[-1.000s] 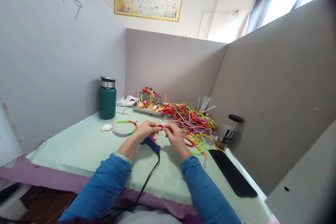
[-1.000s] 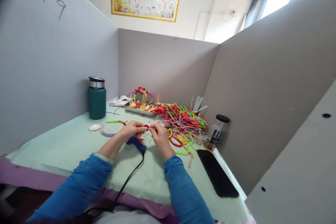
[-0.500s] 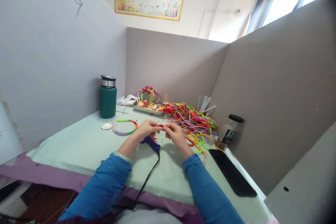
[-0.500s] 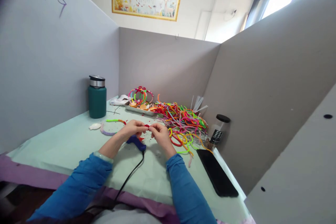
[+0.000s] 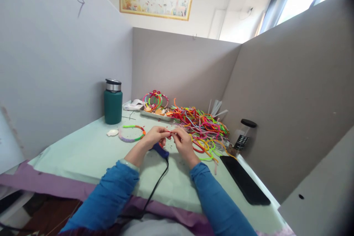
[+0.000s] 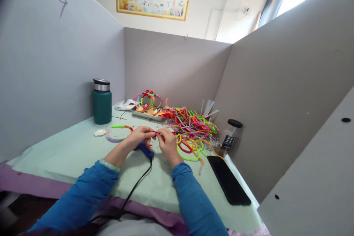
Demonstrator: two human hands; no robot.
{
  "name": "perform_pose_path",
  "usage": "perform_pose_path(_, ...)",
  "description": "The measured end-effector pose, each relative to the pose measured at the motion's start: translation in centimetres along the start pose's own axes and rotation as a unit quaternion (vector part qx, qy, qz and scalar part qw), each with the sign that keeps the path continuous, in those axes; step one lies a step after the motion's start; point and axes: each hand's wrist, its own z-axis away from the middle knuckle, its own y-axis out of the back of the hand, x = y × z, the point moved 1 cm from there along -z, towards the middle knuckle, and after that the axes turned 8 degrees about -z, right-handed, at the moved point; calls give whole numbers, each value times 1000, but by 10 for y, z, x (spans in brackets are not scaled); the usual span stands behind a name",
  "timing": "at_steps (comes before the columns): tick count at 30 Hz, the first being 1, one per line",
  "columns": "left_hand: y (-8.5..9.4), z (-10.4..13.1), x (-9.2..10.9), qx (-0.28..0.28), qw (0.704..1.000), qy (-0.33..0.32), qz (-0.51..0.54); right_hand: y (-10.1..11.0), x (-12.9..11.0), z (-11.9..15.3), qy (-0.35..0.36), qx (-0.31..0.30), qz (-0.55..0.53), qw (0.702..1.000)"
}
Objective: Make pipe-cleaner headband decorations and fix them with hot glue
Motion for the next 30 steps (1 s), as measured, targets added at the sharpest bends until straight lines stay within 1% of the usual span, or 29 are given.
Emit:
perform_pose_path(2,0,0,0,7,1000,-2,-6,0,1,0,-28,9,-12,999)
perform_pose_path(7,-2,-3,-2,34,999,7,-4,-3,9,0,-130,52,-44,989)
perform_pose_path(10,-3,-3,-3,43,999,11,-10,-5,10,-1,-159,53,-84,982)
perform_pose_path(15,-2,-2,-1,53,998,-10,-19,-8,9,-2,-200,60,-137,968)
perform_pose_path(19,-1,-3,-2,74,997,-12,-34,-9,9,-3,-213,52,-163,962)
perform_pose_path(25,-4,-2,-1,50,999,-2,-22,-9,14,-2,-206,49,-146,966)
perform_pose_path(27,-3,-2,-2,52,999,-2,-4,-9,15,-1,-204,51,-155,965)
perform_pose_path(30,0,-5,-6,64,998,-9,5,-9,16,-1,-208,68,-178,959)
